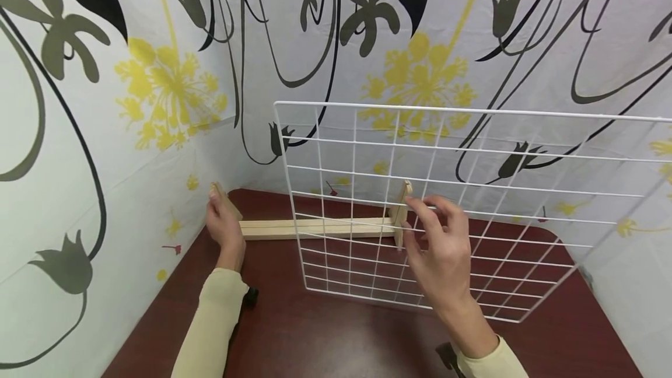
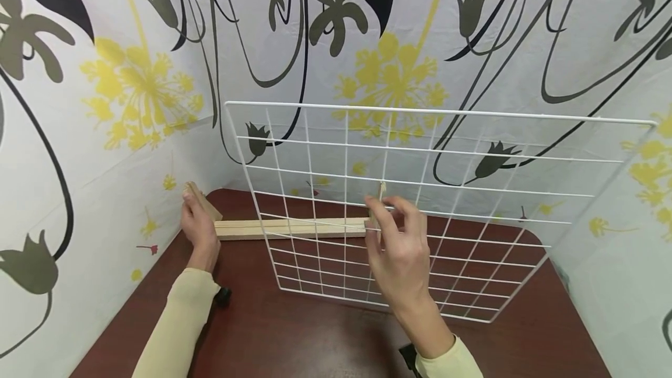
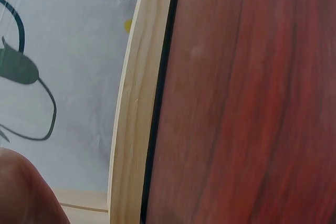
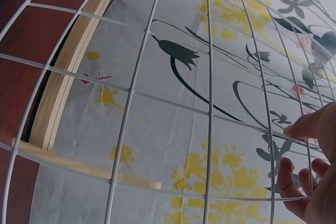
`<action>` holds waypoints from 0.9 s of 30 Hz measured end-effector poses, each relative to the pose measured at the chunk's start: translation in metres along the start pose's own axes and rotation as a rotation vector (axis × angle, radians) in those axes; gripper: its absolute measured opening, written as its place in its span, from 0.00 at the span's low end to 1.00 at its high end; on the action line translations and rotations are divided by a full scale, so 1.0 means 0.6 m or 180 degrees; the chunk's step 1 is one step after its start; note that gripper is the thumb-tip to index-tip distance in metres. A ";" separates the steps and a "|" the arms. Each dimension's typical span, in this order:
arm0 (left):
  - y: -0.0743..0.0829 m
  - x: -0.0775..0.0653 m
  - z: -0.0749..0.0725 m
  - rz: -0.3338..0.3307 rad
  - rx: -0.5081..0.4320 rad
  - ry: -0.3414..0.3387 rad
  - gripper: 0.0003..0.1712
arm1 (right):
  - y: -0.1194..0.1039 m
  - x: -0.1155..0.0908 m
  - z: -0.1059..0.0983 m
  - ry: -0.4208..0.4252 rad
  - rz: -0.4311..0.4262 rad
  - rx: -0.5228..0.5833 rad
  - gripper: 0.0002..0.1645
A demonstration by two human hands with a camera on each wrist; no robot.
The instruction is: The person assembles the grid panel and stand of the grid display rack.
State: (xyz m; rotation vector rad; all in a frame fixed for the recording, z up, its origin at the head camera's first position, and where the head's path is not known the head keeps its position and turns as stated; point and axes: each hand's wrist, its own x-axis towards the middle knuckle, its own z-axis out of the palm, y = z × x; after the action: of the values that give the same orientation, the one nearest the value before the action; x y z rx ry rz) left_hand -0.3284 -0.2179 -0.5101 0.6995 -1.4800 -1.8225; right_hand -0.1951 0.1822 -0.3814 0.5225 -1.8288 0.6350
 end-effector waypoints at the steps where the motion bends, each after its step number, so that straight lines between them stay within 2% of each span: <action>1: -0.001 -0.002 0.003 0.0009 -0.0013 -0.0046 0.41 | 0.000 0.000 0.001 0.0010 0.0013 0.0010 0.32; 9: -0.002 -0.017 0.023 0.0084 -0.0062 -0.0418 0.42 | -0.007 -0.003 0.004 -0.0001 0.0035 -0.0038 0.35; 11: -0.002 -0.021 0.025 0.0066 -0.0044 -0.0570 0.43 | -0.009 -0.003 0.004 -0.0006 0.0029 -0.0047 0.35; 18: 0.002 -0.038 0.036 -0.0265 0.0088 -0.1200 0.48 | -0.010 0.001 0.007 0.0111 0.0008 0.0028 0.31; 22: -0.005 -0.055 0.051 -0.0370 -0.0082 -0.1248 0.48 | -0.008 0.003 0.005 0.0165 0.0032 0.0073 0.29; 27: -0.021 -0.090 0.088 -0.0454 -0.0171 -0.1383 0.48 | 0.000 0.004 -0.011 0.0287 0.0123 0.0044 0.28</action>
State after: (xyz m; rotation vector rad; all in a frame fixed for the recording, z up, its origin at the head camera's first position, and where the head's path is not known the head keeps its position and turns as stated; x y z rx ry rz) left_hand -0.3369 -0.1417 -0.5121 0.4042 -1.6770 -2.2173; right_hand -0.1911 0.1865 -0.3773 0.4615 -1.7542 0.6873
